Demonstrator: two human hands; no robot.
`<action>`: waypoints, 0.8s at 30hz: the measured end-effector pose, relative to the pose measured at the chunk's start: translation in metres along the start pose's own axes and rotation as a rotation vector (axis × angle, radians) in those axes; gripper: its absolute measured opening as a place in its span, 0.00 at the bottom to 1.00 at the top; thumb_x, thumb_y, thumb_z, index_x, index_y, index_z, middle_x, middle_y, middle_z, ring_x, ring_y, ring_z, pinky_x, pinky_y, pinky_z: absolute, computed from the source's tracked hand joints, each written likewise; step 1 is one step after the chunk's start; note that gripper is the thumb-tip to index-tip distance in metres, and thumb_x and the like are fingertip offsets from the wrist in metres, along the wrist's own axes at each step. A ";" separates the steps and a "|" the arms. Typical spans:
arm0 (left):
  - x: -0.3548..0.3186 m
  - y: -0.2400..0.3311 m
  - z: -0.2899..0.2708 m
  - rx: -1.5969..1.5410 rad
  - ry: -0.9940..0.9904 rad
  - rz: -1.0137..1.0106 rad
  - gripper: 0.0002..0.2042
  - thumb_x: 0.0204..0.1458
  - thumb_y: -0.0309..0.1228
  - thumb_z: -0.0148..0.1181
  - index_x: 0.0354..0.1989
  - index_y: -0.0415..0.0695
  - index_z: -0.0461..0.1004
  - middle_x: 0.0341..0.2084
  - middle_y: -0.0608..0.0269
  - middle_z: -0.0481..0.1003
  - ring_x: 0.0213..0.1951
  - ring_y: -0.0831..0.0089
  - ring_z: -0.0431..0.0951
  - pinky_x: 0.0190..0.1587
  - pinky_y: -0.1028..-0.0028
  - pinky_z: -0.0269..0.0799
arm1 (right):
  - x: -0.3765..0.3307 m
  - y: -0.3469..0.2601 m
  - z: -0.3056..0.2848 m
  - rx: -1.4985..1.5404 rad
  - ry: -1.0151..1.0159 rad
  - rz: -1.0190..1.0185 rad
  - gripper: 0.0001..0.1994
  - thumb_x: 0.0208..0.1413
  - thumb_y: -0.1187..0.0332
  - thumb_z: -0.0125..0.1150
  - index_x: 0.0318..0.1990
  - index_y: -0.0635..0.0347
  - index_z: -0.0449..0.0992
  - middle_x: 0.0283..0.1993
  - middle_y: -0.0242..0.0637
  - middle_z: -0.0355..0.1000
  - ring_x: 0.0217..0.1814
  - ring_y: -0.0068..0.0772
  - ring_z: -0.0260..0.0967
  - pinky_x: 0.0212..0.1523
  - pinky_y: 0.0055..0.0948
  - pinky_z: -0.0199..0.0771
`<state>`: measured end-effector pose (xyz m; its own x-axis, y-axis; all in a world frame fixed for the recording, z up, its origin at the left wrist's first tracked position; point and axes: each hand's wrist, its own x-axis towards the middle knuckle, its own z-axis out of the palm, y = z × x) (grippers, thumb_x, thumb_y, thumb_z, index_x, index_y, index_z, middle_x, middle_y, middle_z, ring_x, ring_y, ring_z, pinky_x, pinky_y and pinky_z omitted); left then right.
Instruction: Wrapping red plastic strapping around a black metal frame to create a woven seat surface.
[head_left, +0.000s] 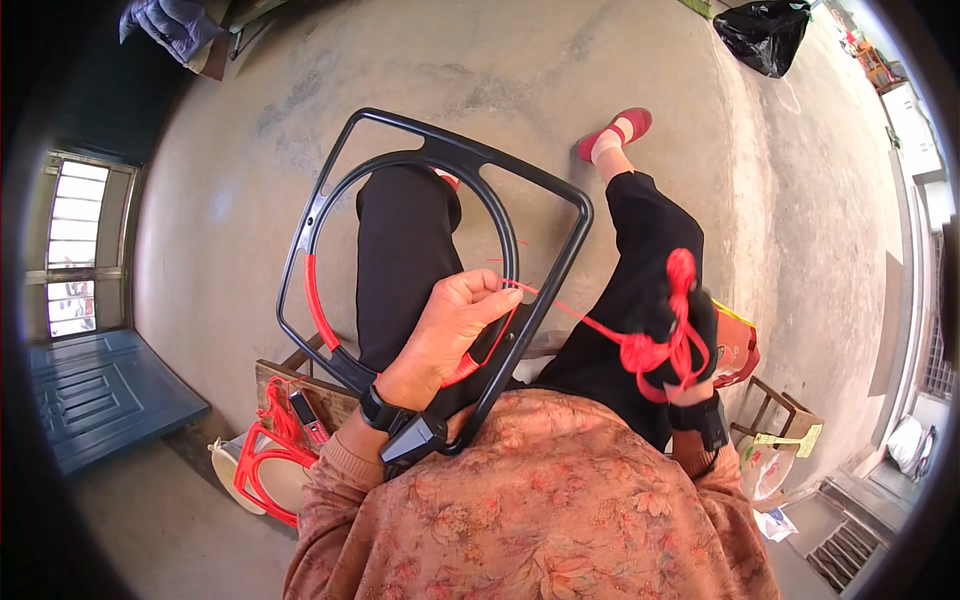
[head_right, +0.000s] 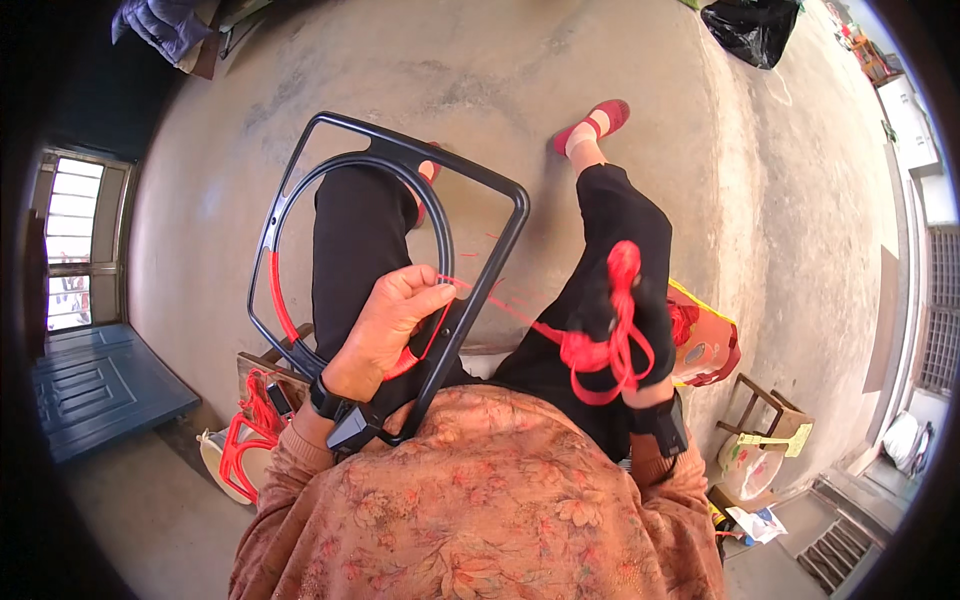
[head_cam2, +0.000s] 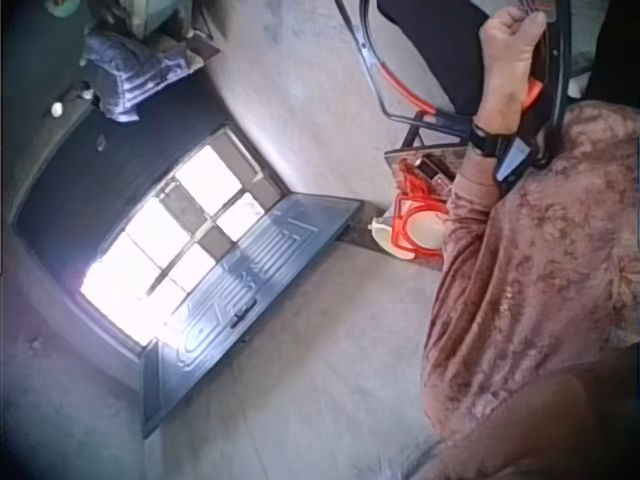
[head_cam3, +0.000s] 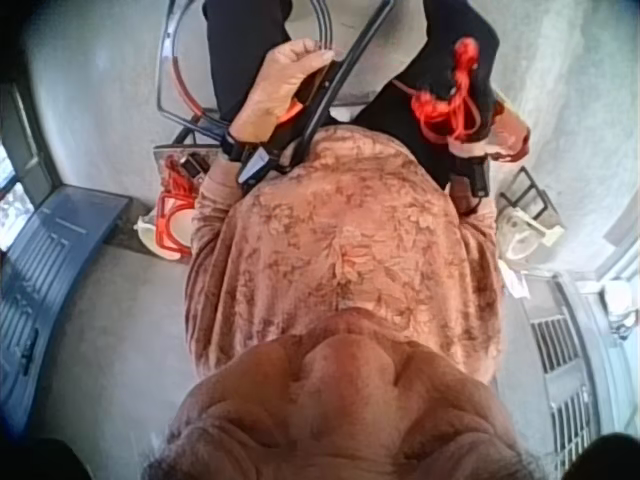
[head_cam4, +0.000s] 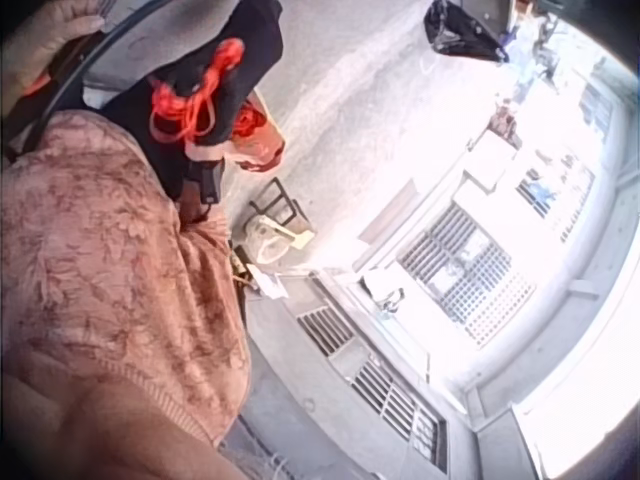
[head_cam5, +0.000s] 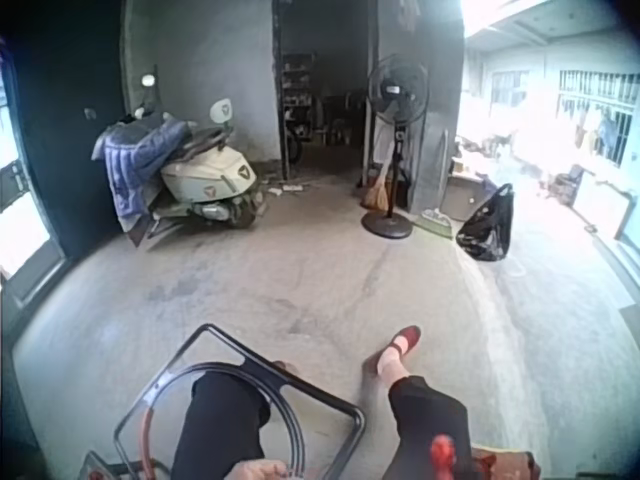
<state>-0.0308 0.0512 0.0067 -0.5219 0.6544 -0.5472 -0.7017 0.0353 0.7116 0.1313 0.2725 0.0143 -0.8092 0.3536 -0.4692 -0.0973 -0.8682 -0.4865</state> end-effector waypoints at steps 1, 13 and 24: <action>-0.001 0.004 0.006 -0.003 0.017 0.018 0.04 0.56 0.26 0.57 0.35 0.38 0.73 0.27 0.62 0.78 0.27 0.81 0.78 0.31 0.84 0.74 | -0.013 0.001 -0.002 -0.048 -0.024 0.073 0.14 0.59 0.56 0.51 0.37 0.59 0.67 0.25 0.32 0.64 0.27 0.31 0.64 0.35 0.33 0.68; 0.004 -0.002 -0.005 -0.087 -0.057 0.002 0.04 0.58 0.24 0.53 0.31 0.41 0.69 0.28 0.59 0.78 0.28 0.77 0.79 0.31 0.80 0.77 | 0.015 -0.044 -0.060 -0.232 0.545 -0.538 0.15 0.63 0.60 0.51 0.50 0.58 0.72 0.38 0.31 0.73 0.33 0.22 0.68 0.35 0.20 0.68; 0.007 -0.003 0.012 -0.029 -0.105 -0.141 0.04 0.57 0.25 0.56 0.32 0.39 0.74 0.26 0.62 0.78 0.26 0.79 0.78 0.30 0.83 0.75 | 0.122 0.060 0.037 -0.661 0.174 -0.258 0.09 0.56 0.69 0.58 0.44 0.59 0.75 0.34 0.31 0.73 0.38 0.23 0.71 0.40 0.27 0.71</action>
<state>-0.0263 0.0646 0.0056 -0.3645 0.7199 -0.5906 -0.7791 0.1117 0.6169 0.0050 0.2511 -0.0446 -0.6989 0.6161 -0.3632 0.1422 -0.3781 -0.9148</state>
